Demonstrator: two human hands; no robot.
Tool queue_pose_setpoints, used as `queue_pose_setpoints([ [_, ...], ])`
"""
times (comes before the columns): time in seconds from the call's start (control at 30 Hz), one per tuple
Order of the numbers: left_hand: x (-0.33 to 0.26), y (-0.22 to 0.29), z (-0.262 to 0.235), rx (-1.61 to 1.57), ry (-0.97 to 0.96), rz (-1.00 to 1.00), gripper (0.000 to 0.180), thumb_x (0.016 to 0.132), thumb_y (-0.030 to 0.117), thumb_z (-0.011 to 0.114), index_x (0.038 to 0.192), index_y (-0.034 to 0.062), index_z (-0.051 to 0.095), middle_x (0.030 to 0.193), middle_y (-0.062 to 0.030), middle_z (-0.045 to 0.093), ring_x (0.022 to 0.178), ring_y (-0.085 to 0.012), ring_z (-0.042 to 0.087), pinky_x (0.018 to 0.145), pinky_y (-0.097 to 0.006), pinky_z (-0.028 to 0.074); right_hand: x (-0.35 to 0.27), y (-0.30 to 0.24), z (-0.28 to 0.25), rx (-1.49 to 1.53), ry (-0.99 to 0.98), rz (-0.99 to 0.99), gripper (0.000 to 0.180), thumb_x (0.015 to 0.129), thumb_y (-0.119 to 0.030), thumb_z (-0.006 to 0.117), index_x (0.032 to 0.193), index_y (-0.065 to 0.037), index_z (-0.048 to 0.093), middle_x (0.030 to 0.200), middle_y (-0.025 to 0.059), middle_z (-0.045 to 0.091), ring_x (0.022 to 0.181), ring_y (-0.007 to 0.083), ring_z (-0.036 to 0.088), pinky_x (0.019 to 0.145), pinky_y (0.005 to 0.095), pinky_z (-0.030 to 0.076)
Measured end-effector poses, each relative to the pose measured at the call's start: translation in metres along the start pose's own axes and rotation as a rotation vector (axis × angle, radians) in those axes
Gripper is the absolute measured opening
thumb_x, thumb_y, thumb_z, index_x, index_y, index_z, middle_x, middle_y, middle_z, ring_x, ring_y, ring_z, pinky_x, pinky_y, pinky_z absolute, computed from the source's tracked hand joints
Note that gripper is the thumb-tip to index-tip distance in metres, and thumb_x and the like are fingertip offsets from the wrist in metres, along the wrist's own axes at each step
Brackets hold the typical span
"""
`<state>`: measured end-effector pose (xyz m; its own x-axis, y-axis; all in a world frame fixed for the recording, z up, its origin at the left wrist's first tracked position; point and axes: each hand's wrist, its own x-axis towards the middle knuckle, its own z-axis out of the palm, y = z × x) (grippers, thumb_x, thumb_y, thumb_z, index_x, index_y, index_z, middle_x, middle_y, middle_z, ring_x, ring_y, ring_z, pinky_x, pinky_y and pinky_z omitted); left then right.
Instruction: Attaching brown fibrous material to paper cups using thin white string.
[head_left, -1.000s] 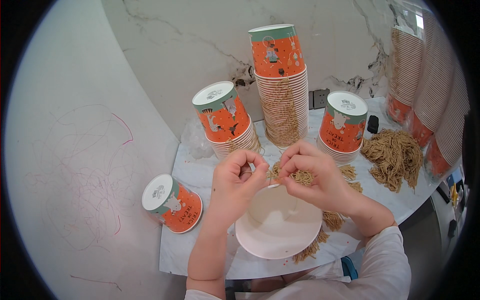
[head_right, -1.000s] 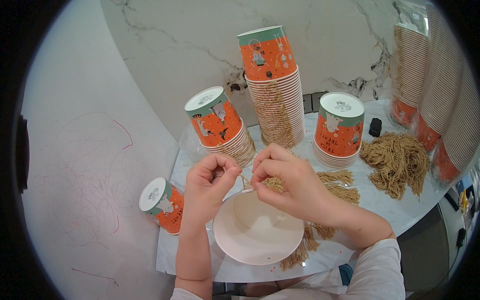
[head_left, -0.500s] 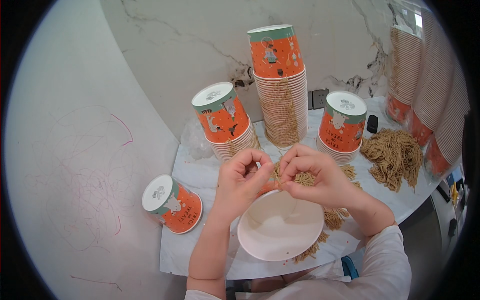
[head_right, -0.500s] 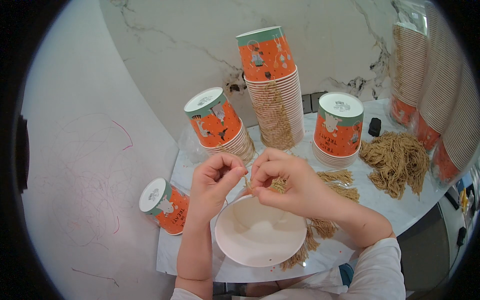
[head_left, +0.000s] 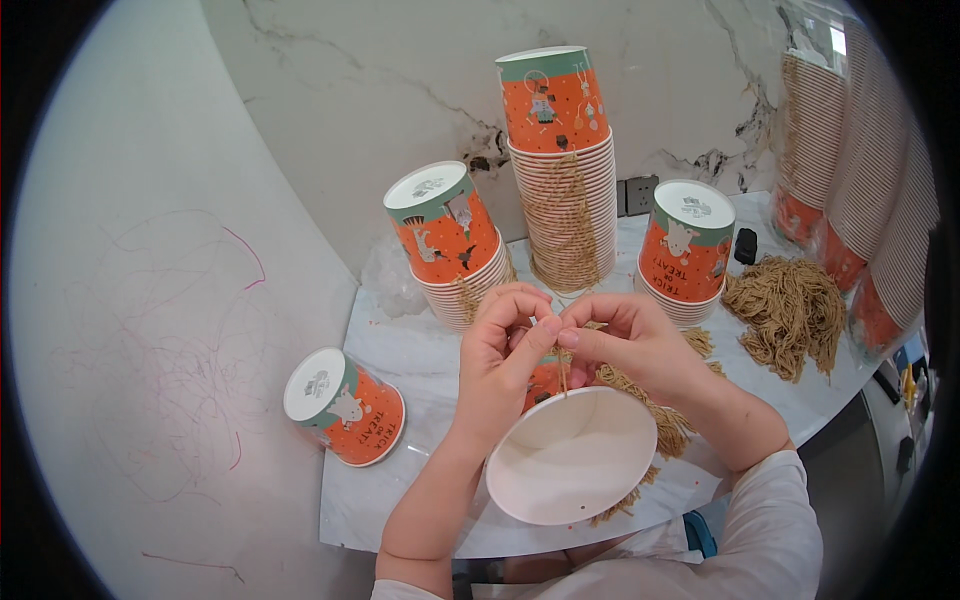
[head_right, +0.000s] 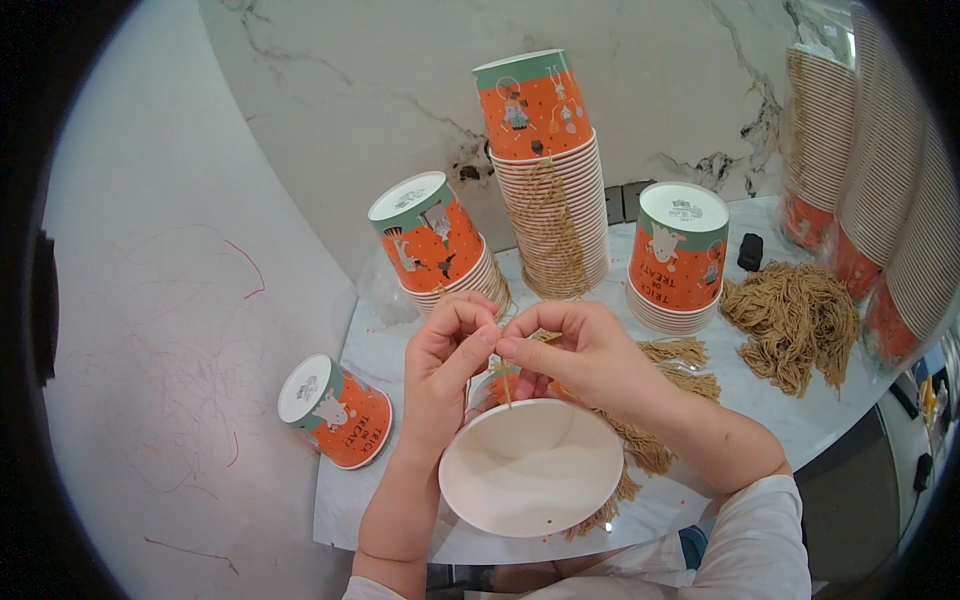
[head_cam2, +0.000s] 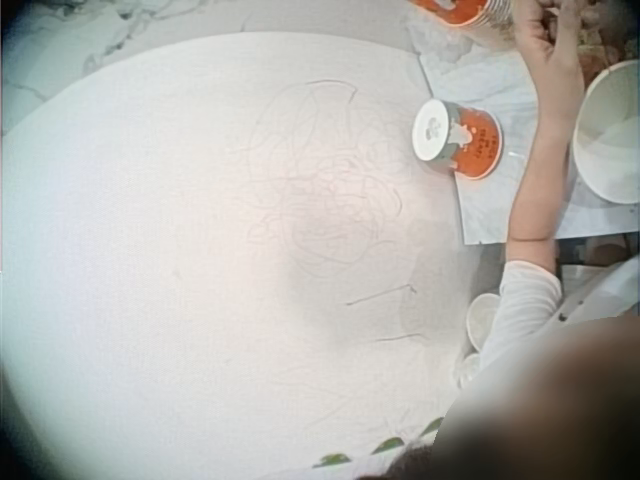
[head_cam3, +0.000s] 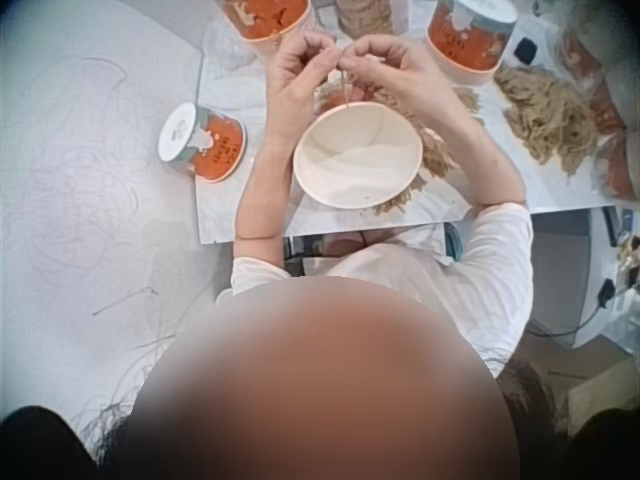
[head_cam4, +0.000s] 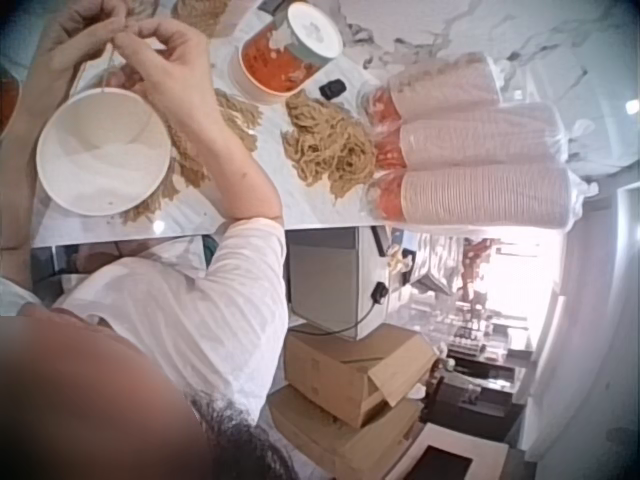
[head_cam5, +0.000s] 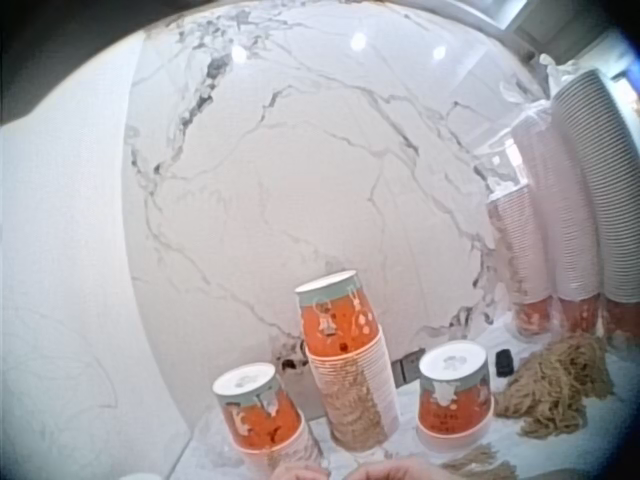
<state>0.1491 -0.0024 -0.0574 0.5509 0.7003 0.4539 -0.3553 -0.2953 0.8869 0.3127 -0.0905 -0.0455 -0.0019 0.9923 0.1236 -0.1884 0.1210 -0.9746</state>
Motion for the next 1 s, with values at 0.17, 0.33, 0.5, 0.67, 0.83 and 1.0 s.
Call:
queue_pose_setpoints([
  [0.17, -0.004, 0.007, 0.009, -0.118, 0.043, 0.013, 0.031, 0.092, 0.004, 0.066, 0.12, 0.006, 0.052, 0.117, -0.0022, 0.05, 0.081, -0.0028, 0.048, 0.07, -0.019, 0.039, 0.003, 0.005, -0.002, 0.011, -0.028, 0.007, 0.014, 0.099, -0.017, 0.069, 0.102, -0.004, 0.067, 0.079, 0.0003, 0.068, 0.069, 0.0046, 0.064, 0.054, 0.0178, 0.046],
  [0.33, -0.004, 0.006, 0.01, -0.167, 0.097, 0.081, 0.046, 0.092, -0.001, 0.063, 0.132, 0.0069, 0.041, 0.12, -0.0046, 0.046, 0.082, -0.005, 0.049, 0.073, -0.019, 0.041, 0.004, 0.014, -0.001, 0.033, -0.1, -0.045, 0.009, 0.098, -0.013, 0.068, 0.098, -0.004, 0.066, 0.08, -0.0005, 0.067, 0.07, 0.0039, 0.061, 0.059, 0.0193, 0.047],
  [0.5, -0.006, 0.001, 0.012, -0.155, 0.171, 0.191, 0.043, 0.093, -0.005, 0.061, 0.129, 0.0075, 0.042, 0.119, -0.0043, 0.047, 0.087, -0.0079, 0.05, 0.074, -0.023, 0.044, 0.004, 0.013, -0.003, -0.025, -0.162, -0.067, 0.007, 0.096, -0.009, 0.068, 0.096, -0.002, 0.066, 0.086, 0.0017, 0.068, 0.075, 0.0059, 0.063, 0.067, 0.0215, 0.051],
  [0.67, -0.003, 0.003, 0.009, -0.195, 0.351, 0.273, 0.038, 0.094, -0.005, 0.06, 0.126, 0.0084, 0.044, 0.119, -0.0033, 0.047, 0.092, -0.0089, 0.049, 0.076, -0.024, 0.043, 0.007, 0.017, -0.005, -0.105, -0.252, -0.081, 0.005, 0.093, -0.006, 0.068, 0.094, -0.001, 0.068, 0.087, 0.0012, 0.069, 0.078, 0.0062, 0.063, 0.071, 0.0219, 0.051],
  [0.83, -0.002, -0.001, 0.006, -0.232, 0.449, 0.351, 0.035, 0.095, -0.007, 0.059, 0.122, 0.0088, 0.044, 0.117, -0.0034, 0.047, 0.095, -0.0099, 0.046, 0.077, -0.025, 0.042, 0.009, 0.018, -0.009, -0.124, -0.334, -0.07, 0.005, 0.092, -0.007, 0.069, 0.091, -0.002, 0.07, 0.088, -0.0004, 0.069, 0.081, 0.0052, 0.062, 0.072, 0.0222, 0.05],
  [1.0, 0.001, -0.003, 0.005, -0.238, 0.534, 0.403, 0.028, 0.096, -0.008, 0.056, 0.112, 0.0091, 0.042, 0.111, -0.0037, 0.046, 0.087, -0.009, 0.046, 0.074, -0.024, 0.042, 0.008, 0.017, -0.01, -0.166, -0.374, -0.042, 0.008, 0.09, -0.011, 0.071, 0.09, -0.003, 0.071, 0.092, -0.0015, 0.067, 0.083, 0.0047, 0.059, 0.073, 0.0223, 0.046],
])
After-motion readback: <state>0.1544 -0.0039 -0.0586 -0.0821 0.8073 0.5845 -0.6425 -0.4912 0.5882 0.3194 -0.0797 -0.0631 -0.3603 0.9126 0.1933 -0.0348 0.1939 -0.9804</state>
